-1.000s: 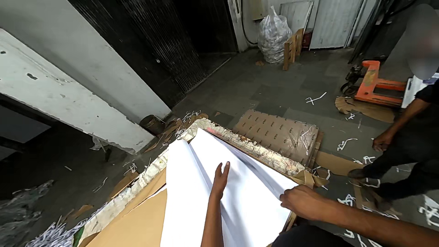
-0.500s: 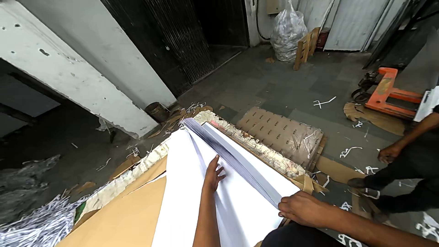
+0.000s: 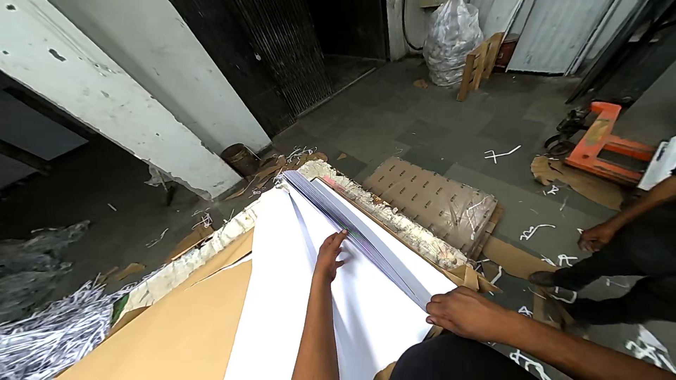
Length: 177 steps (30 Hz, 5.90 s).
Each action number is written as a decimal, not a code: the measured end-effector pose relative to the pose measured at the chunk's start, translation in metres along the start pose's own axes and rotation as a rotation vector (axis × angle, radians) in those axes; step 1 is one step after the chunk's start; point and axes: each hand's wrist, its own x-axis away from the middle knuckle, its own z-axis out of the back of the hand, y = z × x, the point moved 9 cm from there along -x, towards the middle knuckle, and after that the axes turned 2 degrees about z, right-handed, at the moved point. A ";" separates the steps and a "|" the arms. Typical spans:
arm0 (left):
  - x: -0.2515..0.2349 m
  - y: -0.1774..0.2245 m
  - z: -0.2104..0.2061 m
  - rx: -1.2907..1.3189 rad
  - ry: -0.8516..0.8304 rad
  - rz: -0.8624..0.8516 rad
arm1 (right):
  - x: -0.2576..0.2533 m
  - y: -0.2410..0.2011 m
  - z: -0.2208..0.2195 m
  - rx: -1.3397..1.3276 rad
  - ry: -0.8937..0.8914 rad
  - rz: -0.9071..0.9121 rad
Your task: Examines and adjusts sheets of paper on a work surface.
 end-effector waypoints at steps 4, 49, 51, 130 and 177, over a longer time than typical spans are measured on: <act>-0.001 0.000 -0.001 0.006 0.006 0.009 | 0.000 0.001 0.000 -0.002 -0.008 -0.003; 0.012 0.009 -0.003 -0.059 0.072 0.078 | -0.003 0.003 -0.004 0.001 -0.022 -0.008; 0.010 0.009 -0.004 -0.063 0.073 0.075 | -0.004 0.003 -0.003 0.000 -0.023 -0.012; 0.004 0.013 -0.047 -0.011 0.162 -0.214 | -0.004 0.020 0.000 -0.072 0.085 -0.063; 0.055 0.031 0.063 -0.222 0.436 -0.249 | 0.037 0.114 -0.045 -0.771 0.119 -1.016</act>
